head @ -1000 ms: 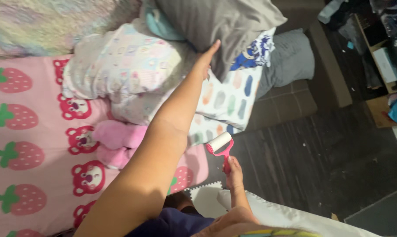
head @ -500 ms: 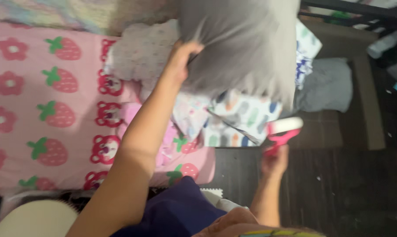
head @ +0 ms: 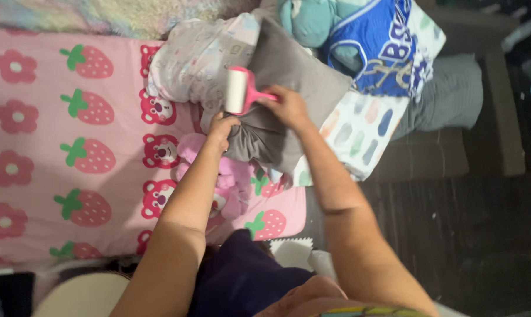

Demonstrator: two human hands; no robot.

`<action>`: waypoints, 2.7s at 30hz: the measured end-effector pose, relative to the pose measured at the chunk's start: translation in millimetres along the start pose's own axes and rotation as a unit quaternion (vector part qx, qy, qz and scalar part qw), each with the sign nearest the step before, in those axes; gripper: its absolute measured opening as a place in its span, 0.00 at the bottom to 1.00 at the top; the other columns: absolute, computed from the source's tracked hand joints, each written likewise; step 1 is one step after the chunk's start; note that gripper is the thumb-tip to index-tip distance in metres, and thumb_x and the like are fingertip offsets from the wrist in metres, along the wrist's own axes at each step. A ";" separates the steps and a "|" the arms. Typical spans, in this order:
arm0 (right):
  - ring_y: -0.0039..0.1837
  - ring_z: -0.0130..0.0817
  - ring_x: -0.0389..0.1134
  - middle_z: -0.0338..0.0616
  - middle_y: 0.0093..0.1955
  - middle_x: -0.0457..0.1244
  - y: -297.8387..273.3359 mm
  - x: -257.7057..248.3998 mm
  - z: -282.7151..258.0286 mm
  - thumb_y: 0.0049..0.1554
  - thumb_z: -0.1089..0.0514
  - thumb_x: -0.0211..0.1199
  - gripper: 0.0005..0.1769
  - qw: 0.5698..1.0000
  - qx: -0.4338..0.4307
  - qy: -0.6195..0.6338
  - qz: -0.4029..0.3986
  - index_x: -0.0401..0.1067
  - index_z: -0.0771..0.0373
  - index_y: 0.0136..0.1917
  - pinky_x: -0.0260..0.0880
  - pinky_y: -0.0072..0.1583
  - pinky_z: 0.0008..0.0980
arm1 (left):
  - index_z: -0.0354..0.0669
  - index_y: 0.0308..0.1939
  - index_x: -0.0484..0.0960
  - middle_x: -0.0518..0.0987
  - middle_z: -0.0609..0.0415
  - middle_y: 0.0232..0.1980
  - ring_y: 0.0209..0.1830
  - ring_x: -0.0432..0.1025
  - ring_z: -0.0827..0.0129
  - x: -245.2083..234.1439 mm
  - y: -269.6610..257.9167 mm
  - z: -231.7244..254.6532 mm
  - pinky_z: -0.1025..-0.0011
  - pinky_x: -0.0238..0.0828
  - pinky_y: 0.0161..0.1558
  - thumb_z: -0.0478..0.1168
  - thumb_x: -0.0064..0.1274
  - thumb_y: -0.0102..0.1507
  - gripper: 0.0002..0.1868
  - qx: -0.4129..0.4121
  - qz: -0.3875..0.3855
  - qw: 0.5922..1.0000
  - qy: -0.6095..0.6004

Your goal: The person uses a pink lint roller to clean a pink strawberry-patterned bedsheet and several stuffed toys on a bed. They roll the lint roller over the sheet and then over a gray pillow, a blue plush toy, and a pink plush toy.

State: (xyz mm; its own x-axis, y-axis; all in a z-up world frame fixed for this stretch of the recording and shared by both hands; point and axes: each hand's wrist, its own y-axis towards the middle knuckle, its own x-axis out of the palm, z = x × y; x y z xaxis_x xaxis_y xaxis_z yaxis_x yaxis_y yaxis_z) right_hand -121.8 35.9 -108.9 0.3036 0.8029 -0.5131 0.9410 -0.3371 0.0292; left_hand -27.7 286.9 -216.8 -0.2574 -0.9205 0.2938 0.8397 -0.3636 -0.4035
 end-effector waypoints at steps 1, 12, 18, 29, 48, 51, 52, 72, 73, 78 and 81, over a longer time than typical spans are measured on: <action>0.50 0.32 0.70 0.45 0.49 0.70 -8.8 -17.6 21.8 0.58 0.46 0.70 0.21 1.000 -0.006 -0.003 0.014 0.78 0.66 0.55 0.69 0.53 0.32 | 0.40 0.45 0.83 0.81 0.56 0.39 0.37 0.75 0.68 -4.9 7.1 -1.0 0.67 0.72 0.42 0.30 0.58 0.48 0.20 0.007 -0.007 1.000 -0.007; 0.42 0.23 0.60 0.32 0.37 0.62 -131.0 -168.4 127.7 0.59 0.52 0.70 0.14 0.966 0.197 0.006 0.168 0.77 0.65 0.47 0.61 0.45 0.27 | 0.41 0.65 0.70 0.81 0.47 0.47 0.43 0.76 0.59 -36.0 37.8 21.4 0.62 0.72 0.44 0.36 0.60 0.48 0.39 -0.026 -0.005 0.967 0.253; 0.53 0.24 0.67 0.35 0.49 0.69 28.9 -39.1 38.5 0.59 0.51 0.71 0.15 0.991 0.008 0.125 0.037 0.79 0.62 0.54 0.67 0.58 0.25 | 0.29 0.70 0.63 0.73 0.23 0.62 0.60 0.67 0.27 17.7 25.8 70.2 0.44 0.64 0.56 0.57 0.79 0.47 0.59 0.305 0.004 0.779 0.548; 0.50 0.22 0.69 0.34 0.48 0.70 -48.9 -141.8 193.5 0.59 0.50 0.66 0.13 0.967 0.154 0.187 0.079 0.78 0.61 0.51 0.69 0.55 0.23 | 0.36 0.67 0.73 0.75 0.35 0.64 0.66 0.68 0.41 68.1 42.3 44.6 0.51 0.63 0.64 0.64 0.63 0.59 0.43 0.082 0.101 0.828 0.545; 0.52 0.27 0.67 0.41 0.52 0.70 9.7 -143.4 163.9 0.61 0.43 0.64 0.23 0.994 0.070 0.087 0.020 0.78 0.63 0.60 0.67 0.55 0.29 | 0.34 0.69 0.69 0.72 0.33 0.67 0.68 0.66 0.41 58.2 46.1 32.2 0.55 0.62 0.66 0.57 0.69 0.56 0.46 0.060 0.101 0.848 0.516; 0.51 0.32 0.69 0.45 0.48 0.69 -97.7 -219.7 219.7 0.62 0.39 0.64 0.25 0.958 0.212 -0.191 0.032 0.77 0.64 0.56 0.66 0.53 0.32 | 0.36 0.71 0.67 0.72 0.33 0.67 0.68 0.66 0.43 60.0 48.4 36.1 0.56 0.62 0.66 0.54 0.70 0.55 0.47 0.022 0.112 0.868 0.483; 0.47 0.31 0.67 0.42 0.45 0.68 -137.1 -229.1 232.6 0.62 0.38 0.64 0.24 0.954 0.264 -0.131 0.060 0.76 0.62 0.54 0.65 0.50 0.31 | 0.37 0.72 0.66 0.72 0.33 0.67 0.68 0.67 0.43 56.9 42.9 33.4 0.57 0.63 0.66 0.53 0.71 0.55 0.48 0.005 0.116 0.876 0.469; 0.56 0.31 0.66 0.34 0.53 0.65 -131.8 -208.5 168.4 0.65 0.37 0.65 0.21 0.734 -0.072 0.634 0.233 0.70 0.52 0.60 0.65 0.49 0.32 | 0.50 0.43 0.81 0.73 0.59 0.44 0.50 0.67 0.67 79.2 -99.4 248.6 0.72 0.63 0.57 0.21 0.59 0.56 0.19 0.486 -0.358 0.756 0.253; 0.58 0.31 0.66 0.35 0.55 0.65 -125.9 -207.8 166.9 0.65 0.37 0.65 0.22 0.742 -0.073 0.622 0.238 0.69 0.52 0.62 0.64 0.50 0.32 | 0.51 0.35 0.81 0.72 0.58 0.41 0.50 0.66 0.64 68.2 -92.7 249.2 0.69 0.62 0.58 0.23 0.62 0.56 0.16 0.497 -0.357 0.725 0.316; 0.68 0.34 0.67 0.37 0.63 0.64 -94.0 -118.1 173.3 0.68 0.39 0.68 0.27 0.801 0.025 0.556 0.220 0.66 0.57 0.69 0.63 0.53 0.31 | 0.54 0.32 0.85 0.74 0.50 0.51 0.57 0.68 0.54 18.4 -20.1 133.8 0.62 0.65 0.58 0.27 0.55 0.55 0.13 0.439 -0.084 0.765 0.464; 0.45 0.29 0.64 0.32 0.53 0.65 -94.1 -40.9 178.6 0.58 0.36 0.65 0.25 0.826 0.170 0.514 0.159 0.69 0.51 0.62 0.66 0.44 0.33 | 0.50 0.41 0.83 0.75 0.49 0.54 0.59 0.69 0.54 1.8 21.0 20.5 0.61 0.66 0.60 0.38 0.60 0.58 0.07 0.233 0.007 0.875 0.424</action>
State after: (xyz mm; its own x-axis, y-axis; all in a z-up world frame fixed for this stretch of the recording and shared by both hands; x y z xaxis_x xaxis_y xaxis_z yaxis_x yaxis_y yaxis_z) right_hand -249.5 -53.1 -243.9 0.6577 0.5825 0.4776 0.7465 -0.5890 -0.3096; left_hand -0.8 280.5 -207.0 -0.3423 -0.7710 -0.5369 0.8982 -0.4362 0.0537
